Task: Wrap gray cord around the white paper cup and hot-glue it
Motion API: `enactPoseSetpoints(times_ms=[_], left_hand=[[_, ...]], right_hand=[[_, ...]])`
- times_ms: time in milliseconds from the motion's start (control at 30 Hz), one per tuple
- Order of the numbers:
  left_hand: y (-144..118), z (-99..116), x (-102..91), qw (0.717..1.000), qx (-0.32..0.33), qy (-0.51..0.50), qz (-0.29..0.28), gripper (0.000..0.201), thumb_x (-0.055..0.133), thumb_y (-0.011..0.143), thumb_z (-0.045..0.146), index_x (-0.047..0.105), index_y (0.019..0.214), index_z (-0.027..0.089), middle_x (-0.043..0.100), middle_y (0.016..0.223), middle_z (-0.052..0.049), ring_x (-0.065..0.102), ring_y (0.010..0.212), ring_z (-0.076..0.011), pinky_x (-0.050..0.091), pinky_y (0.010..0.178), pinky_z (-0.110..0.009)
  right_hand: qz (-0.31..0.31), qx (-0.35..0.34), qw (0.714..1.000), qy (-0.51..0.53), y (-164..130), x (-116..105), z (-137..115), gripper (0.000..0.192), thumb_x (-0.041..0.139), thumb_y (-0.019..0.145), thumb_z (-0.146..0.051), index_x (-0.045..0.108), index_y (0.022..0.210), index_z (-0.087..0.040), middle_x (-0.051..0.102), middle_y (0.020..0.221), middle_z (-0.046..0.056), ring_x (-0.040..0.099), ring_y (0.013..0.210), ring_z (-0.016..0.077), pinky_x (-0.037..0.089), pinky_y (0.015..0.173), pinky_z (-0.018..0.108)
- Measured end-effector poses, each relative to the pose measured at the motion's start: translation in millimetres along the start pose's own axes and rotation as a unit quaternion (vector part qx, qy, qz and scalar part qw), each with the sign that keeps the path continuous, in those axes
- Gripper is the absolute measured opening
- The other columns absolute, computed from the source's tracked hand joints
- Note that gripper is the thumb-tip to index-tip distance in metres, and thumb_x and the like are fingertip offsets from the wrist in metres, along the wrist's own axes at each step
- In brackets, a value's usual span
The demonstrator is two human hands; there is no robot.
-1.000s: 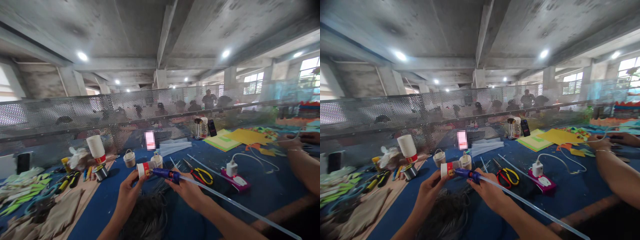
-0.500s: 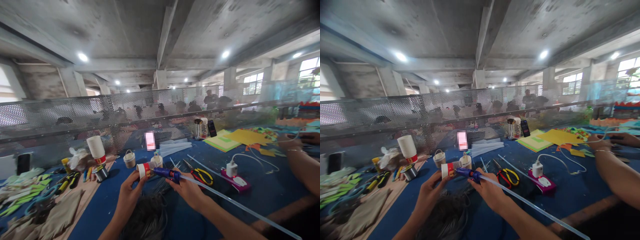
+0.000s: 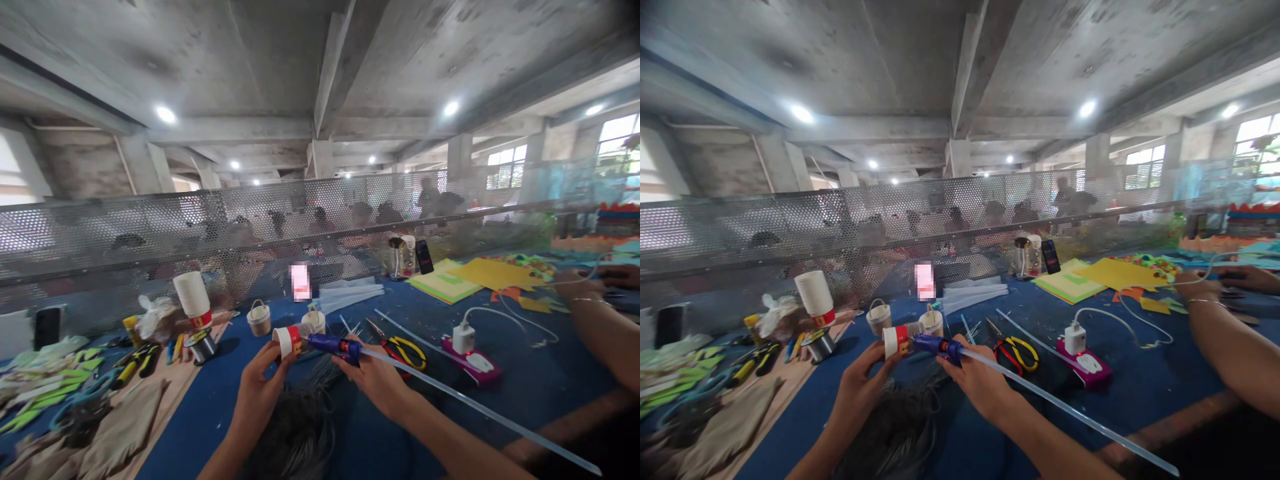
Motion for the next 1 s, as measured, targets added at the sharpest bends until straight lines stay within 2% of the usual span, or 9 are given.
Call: enactPoseSetpoints(times_ms=[400,667,1000], left_hand=[[-1,8,1.9,0.999,0.017,0.038,-0.025,0.027,0.056,0.09,0.032,0.072,0.105,0.017,0.068,0.108,-0.009,0.063,0.098,-0.0248,0.047,0.086,-0.029],[-1,12,3.1,0.998,0.028,0.054,-0.021,0.027,0.055,0.089,0.032,0.073,0.103,0.017,0.069,0.104,-0.01,0.064,0.091,-0.023,0.05,0.08,-0.028],[-1,10,1.7,0.998,0.025,0.055,-0.015,0.027,0.054,0.09,0.031,0.072,0.103,0.017,0.068,0.104,-0.01,0.064,0.091,-0.0228,0.049,0.081,-0.028]], right_hand=[[0.003,-0.003,1.0,-0.011,2,1,4,0.031,0.049,0.094,-0.048,0.061,0.095,-0.02,0.064,0.067,0.001,0.063,0.062,0.0181,0.042,0.06,0.024],[0.005,0.001,0.999,-0.037,2,0,3,0.036,0.046,0.094,-0.051,0.063,0.101,-0.019,0.068,0.075,0.004,0.066,0.068,0.0201,0.043,0.063,0.025],[0.003,0.006,1.0,-0.008,2,1,2,0.033,0.05,0.093,-0.049,0.061,0.099,-0.019,0.064,0.066,0.0,0.062,0.06,0.0173,0.041,0.057,0.023]])
Point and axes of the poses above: each hand's wrist, its own y-axis towards the middle knuckle, its own x-axis out of the palm, z = x × y, the point moved 2 cm from there along y, towards the middle knuckle
